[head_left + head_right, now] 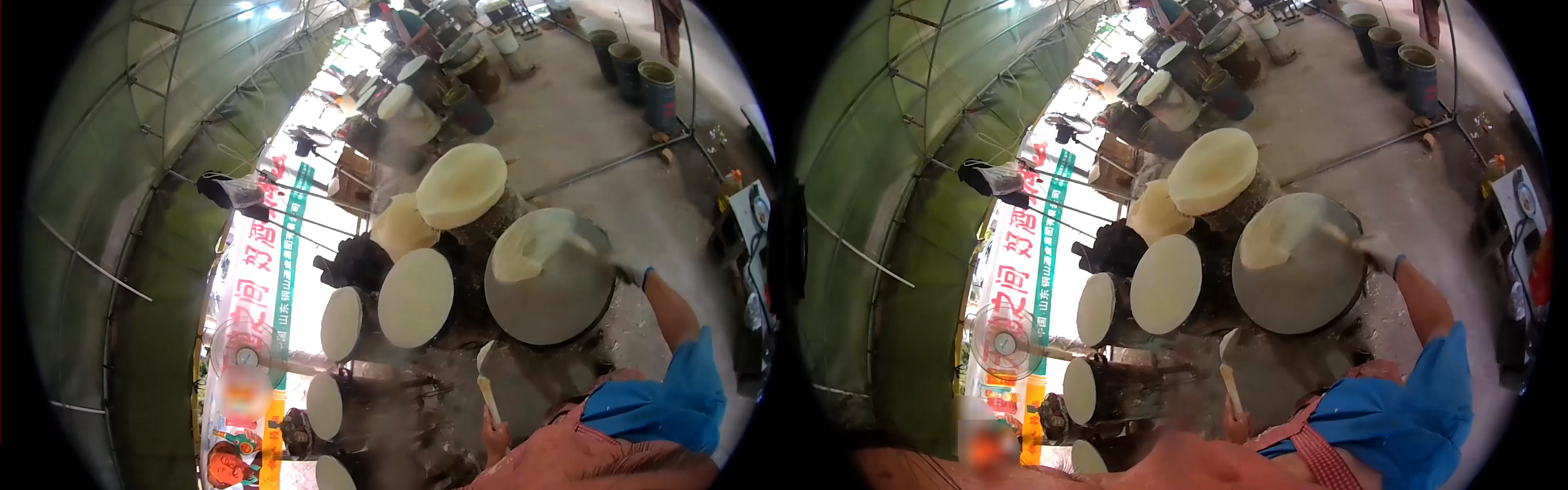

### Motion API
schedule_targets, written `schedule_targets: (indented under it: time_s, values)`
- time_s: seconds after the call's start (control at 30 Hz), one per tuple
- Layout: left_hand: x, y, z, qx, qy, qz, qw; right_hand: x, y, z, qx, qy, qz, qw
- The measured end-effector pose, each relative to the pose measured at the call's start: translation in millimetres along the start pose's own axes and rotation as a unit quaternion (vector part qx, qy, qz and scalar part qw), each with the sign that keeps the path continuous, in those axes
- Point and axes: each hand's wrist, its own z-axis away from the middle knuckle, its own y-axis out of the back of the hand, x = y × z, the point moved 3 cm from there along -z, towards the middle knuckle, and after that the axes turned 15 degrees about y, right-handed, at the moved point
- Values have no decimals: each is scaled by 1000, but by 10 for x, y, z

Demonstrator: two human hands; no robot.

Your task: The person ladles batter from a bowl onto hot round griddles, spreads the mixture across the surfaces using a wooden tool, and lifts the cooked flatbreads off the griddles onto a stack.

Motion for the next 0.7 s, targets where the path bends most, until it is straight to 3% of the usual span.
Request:
schedule_targets:
  time_s: [0.03,0.07,0.17,0.2,0.3,0.4,0.5,0.57,0.6,0.63,0.7]
  values:
    - [55,4,126,-35,88,55,994,17,36,-142,45,-10,-8,999]
    - [56,-19,217,-70,177,111,975,82,-71,-281,-7,-40,13,999]
    - [34,-124,312,-24,233,131,963,203,-422,-156,-121,-48,54,990]
    - [-3,-132,354,-11,230,111,967,138,-353,-52,-158,-80,31,984]
    - [-257,-100,413,28,222,79,971,-144,1,-204,-146,-9,64,987]
    - [-365,-132,572,41,249,67,965,117,-7,-987,-48,-11,15,999]
    - [-206,-183,611,67,264,37,962,224,-286,-990,-223,-52,155,961]
    - [-511,-275,598,103,268,63,956,160,-176,-658,-316,-10,123,941]
    - [-675,-301,606,98,265,130,950,74,-70,-497,-311,-63,115,941]
    - [-644,-345,625,100,280,114,948,-3,-4,-457,-305,-113,107,939]
    - [-492,-269,704,104,310,70,942,-154,-2,-771,-283,-21,87,955]
